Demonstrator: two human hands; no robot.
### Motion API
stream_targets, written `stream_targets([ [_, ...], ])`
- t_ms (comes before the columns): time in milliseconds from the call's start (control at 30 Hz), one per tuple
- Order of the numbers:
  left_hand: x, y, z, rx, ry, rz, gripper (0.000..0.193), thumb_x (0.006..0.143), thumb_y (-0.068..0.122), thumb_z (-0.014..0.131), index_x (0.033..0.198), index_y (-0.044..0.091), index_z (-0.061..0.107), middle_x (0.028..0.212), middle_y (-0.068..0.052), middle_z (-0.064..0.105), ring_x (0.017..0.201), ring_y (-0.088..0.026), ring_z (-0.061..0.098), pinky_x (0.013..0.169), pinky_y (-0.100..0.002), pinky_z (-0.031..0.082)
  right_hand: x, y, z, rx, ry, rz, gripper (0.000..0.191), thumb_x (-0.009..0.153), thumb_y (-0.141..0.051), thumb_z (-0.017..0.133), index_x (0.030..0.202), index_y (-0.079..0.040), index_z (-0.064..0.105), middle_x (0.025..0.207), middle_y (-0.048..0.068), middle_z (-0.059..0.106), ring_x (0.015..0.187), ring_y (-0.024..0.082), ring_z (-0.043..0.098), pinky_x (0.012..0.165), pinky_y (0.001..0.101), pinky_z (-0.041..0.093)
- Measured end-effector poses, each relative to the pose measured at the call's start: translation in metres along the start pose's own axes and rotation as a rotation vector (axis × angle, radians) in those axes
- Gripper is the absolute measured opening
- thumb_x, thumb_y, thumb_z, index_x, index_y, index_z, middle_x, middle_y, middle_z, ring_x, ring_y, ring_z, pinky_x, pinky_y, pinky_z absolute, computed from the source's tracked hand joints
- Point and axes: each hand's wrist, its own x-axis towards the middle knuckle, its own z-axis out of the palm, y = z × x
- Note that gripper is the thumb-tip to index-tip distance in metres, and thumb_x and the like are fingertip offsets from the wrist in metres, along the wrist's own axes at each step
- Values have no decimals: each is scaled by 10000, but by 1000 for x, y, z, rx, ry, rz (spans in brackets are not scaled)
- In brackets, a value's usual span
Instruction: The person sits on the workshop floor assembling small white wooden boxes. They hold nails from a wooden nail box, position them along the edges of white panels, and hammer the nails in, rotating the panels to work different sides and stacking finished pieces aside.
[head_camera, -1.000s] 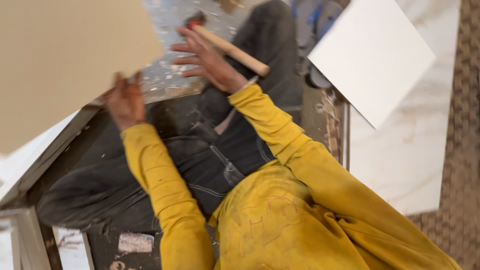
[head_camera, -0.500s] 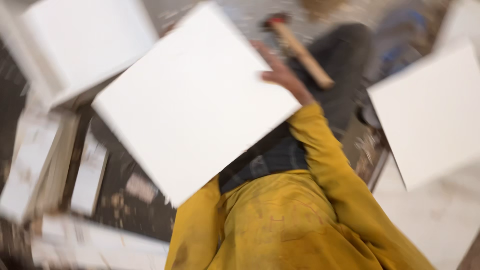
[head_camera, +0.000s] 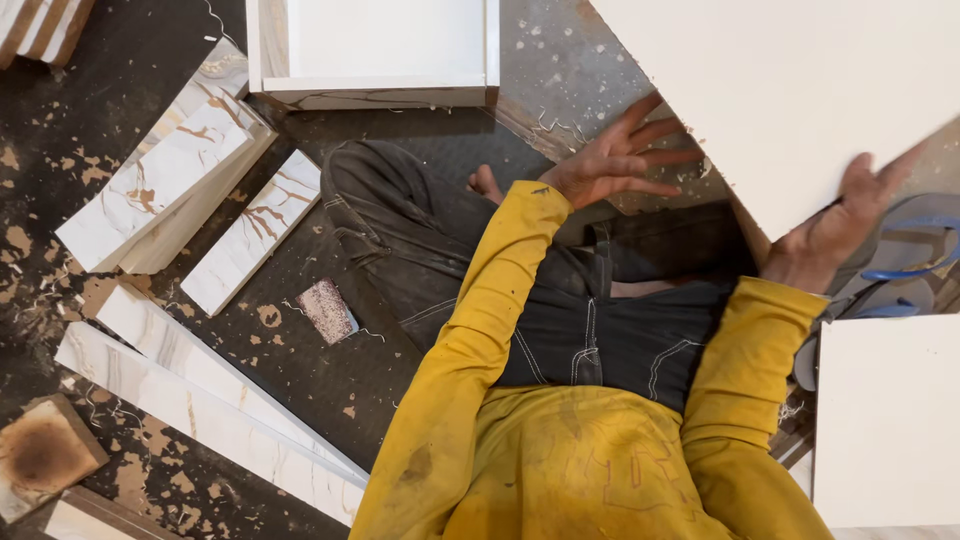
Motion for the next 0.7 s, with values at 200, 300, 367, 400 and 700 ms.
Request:
stream_targets([
  [200,4,-37,-21,-306,279,2,852,942,316,803,1582,-12,346,1613,-256,405,1470,-421,445,1105,-581,492,15,17,39,40,19,215,708,1121,-157,634,1678,-59,208,1676,223,431,1518,330,527,1285,436,512],
  [300,-4,-41,-34,-276,530,112,736,937,308,798,1465,-69,452,1477,-290,498,1356,-449,505,1072,-583,495,56,58,49,-352,-211,213,640,1159,-209,587,1670,-53,234,1690,178,345,1566,292,420,1288,398,400],
  [367,-10,-37,-43,-277,680,206,662,912,280,794,1388,-72,498,1367,-271,554,1261,-437,551,1034,-593,522,72,81,49,-488,-328,169,593,1197,-231,584,1678,-53,286,1711,189,343,1599,292,382,1336,379,354],
  [400,-13,-34,-47,-312,758,227,634,894,265,786,1364,-56,506,1320,-238,573,1212,-410,579,1011,-576,548,74,91,50,-506,-348,185,592,1173,-256,602,1666,-66,335,1687,194,412,1546,302,449,1299,380,395],
  [700,-14,-31,-67,-473,1302,342,430,842,228,799,1214,92,630,1052,-67,650,898,-216,611,759,-388,527,13,74,-19,-1117,-125,114,427,1055,-270,667,1405,-34,608,1374,190,679,1255,328,666,1059,414,528],
])
